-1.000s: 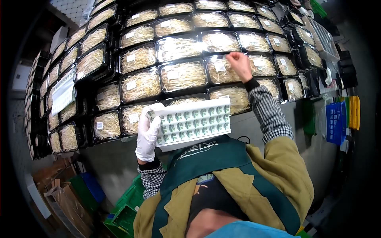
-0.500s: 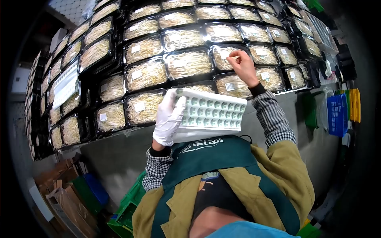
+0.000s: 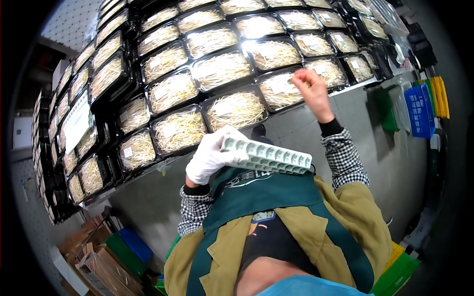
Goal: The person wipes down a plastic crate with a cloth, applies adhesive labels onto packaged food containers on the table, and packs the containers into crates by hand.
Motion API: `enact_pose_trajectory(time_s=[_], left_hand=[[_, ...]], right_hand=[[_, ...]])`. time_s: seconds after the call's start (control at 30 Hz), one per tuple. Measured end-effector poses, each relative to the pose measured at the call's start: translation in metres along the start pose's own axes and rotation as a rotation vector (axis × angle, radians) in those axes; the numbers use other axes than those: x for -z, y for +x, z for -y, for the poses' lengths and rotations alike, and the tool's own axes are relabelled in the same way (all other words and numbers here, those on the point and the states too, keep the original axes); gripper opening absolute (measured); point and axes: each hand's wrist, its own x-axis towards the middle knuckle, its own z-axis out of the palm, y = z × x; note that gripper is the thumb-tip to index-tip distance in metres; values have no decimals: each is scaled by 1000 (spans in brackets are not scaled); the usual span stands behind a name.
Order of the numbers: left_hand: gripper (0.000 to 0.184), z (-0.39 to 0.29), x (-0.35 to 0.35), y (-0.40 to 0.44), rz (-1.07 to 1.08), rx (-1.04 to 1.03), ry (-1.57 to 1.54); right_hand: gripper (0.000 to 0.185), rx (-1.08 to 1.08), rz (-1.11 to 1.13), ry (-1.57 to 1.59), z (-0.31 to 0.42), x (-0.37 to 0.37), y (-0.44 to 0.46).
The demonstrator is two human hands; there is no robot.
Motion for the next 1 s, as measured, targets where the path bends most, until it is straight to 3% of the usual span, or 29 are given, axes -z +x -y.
enact_pose_trajectory(time_s=[0.1,0.2,0.3,0.37,0.47,0.5,0.57,0.63,0.7,0.83,0.97,1.0], left_hand=[[33,-5,3,-6,-30,-12,-49],[28,1,11,-12,-249,79,-120],[26,0,23,-17,-390,48,4],[26,3,24,-25,-534,-5,-26],[21,11,32,-36,-620,-14,-46],[20,12,33,-38,-667,-8,-71],[20,20,34,-38,-739,-39,-112],[21,20,32,-36,-765,-127,-129],[21,25,38,-37,-787,-131,-101],[19,32,42,-40,-814,-188,-112],[19,37,45,-46,-812,-209,-149],[19,37,45,-48,-823,-217,-130]], right_hand=[[11,54,-44,-264,-46,-15,-36],[15,223,-148,-593,-54,-29,-42],[24,186,-111,-725,-49,-31,-40],[41,60,-113,-589,-37,-23,-32],[30,124,-168,-473,-45,-10,-25],[17,-49,-159,-340,-23,-13,-27],[14,-238,95,300,22,-24,-35],[15,-320,435,380,60,-29,-46],[16,-248,467,153,85,-41,-52],[21,-297,245,352,68,-63,-55],[11,-456,446,484,79,-66,-54],[10,-389,412,486,79,-68,-55]])
